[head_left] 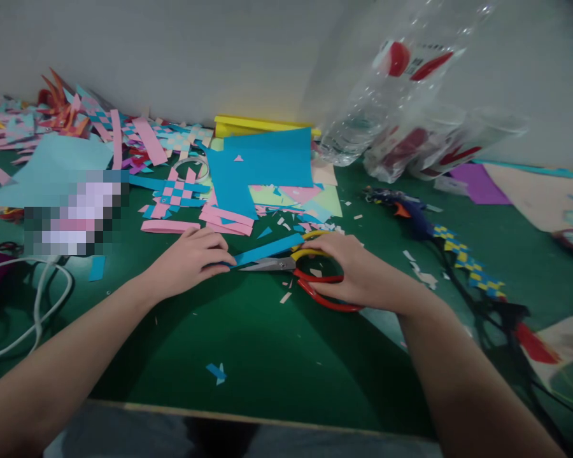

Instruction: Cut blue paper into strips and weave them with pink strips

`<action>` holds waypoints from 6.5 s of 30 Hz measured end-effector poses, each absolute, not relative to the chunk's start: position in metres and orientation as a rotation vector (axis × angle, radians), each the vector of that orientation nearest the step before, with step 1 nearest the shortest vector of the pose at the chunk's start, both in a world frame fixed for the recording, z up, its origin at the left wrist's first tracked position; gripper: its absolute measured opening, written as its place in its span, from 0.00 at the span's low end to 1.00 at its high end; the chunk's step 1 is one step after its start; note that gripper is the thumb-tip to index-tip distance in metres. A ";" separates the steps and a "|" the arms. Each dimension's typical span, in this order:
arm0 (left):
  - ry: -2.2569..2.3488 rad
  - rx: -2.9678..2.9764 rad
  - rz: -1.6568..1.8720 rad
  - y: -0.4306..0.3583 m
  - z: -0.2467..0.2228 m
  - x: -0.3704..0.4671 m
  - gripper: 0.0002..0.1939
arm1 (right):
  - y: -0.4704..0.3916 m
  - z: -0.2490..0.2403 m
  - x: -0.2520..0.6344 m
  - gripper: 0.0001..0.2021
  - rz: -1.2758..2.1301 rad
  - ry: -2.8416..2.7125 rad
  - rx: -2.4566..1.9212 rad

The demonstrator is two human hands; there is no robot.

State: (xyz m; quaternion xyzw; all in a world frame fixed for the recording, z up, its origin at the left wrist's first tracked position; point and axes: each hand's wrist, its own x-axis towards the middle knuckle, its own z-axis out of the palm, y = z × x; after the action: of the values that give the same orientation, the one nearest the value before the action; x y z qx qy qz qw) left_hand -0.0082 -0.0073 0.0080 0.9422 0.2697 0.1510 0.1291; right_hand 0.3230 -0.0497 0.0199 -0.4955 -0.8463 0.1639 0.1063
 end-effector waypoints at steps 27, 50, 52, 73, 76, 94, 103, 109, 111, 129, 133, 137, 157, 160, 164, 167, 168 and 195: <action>0.717 2.975 0.320 -0.007 0.011 -0.008 0.12 | -0.046 0.013 0.326 0.25 0.396 -2.525 -1.410; 0.846 2.991 0.302 -0.006 0.006 -0.004 0.15 | -0.049 0.017 0.316 0.23 0.395 -2.553 -1.415; 0.855 2.988 0.266 -0.006 0.007 -0.004 0.16 | -0.049 0.017 0.317 0.23 0.398 -2.556 -1.406; 0.863 3.038 0.233 -0.006 0.005 -0.006 0.20 | -0.049 0.018 0.322 0.21 0.393 -2.559 -1.412; 0.876 3.051 0.211 -0.007 0.004 -0.006 0.20 | -0.050 0.020 0.321 0.21 0.420 -2.573 -1.430; 0.923 2.959 0.207 -0.008 0.005 -0.004 0.28 | -0.053 0.014 0.309 0.23 0.383 -2.583 -1.399; 0.936 2.883 0.255 -0.008 0.006 -0.003 0.23 | -0.052 0.019 0.305 0.17 0.375 -2.629 -1.250; 0.985 2.859 0.315 -0.009 0.006 -0.002 0.19 | -0.051 0.019 0.311 0.18 0.335 -2.625 -1.358; 1.003 2.892 0.356 -0.009 0.006 -0.003 0.18 | -0.051 0.021 0.315 0.19 0.334 -2.623 -1.398; 1.078 3.235 0.302 -0.014 0.010 0.004 0.16 | -0.051 0.027 0.313 0.20 0.462 -2.627 -1.456; 1.098 3.239 0.297 -0.015 0.010 0.005 0.18 | -0.049 0.028 0.313 0.21 0.486 -2.624 -1.420; 1.150 3.050 0.418 -0.014 0.012 0.004 0.15 | -0.048 0.029 0.312 0.19 0.522 -2.604 -1.437; 1.051 2.875 0.313 -0.009 0.026 -0.014 0.13 | -0.044 0.029 0.314 0.20 0.574 -2.585 -1.456; 1.033 2.917 0.329 -0.009 0.022 -0.015 0.15 | -0.045 0.030 0.312 0.19 0.557 -2.609 -1.430; 1.018 2.951 0.327 -0.010 0.020 -0.012 0.15 | -0.045 0.030 0.313 0.20 0.524 -2.621 -1.434; 1.004 2.973 0.332 -0.011 0.020 -0.010 0.15 | -0.046 0.027 0.314 0.20 0.502 -2.639 -1.427; 0.996 2.977 0.337 -0.011 0.020 -0.009 0.15 | -0.046 0.027 0.314 0.21 0.492 -2.645 -1.425; 0.908 2.768 0.459 -0.005 0.014 -0.008 0.17 | -0.051 0.016 0.313 0.26 0.319 -2.682 -1.345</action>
State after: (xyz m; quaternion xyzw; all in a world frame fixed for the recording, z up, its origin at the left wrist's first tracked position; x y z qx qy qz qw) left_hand -0.0080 -0.0046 0.0141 0.9343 0.3065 0.1549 0.0960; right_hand 0.3126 -0.0513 0.0155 -0.4448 -0.8872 0.1055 0.0619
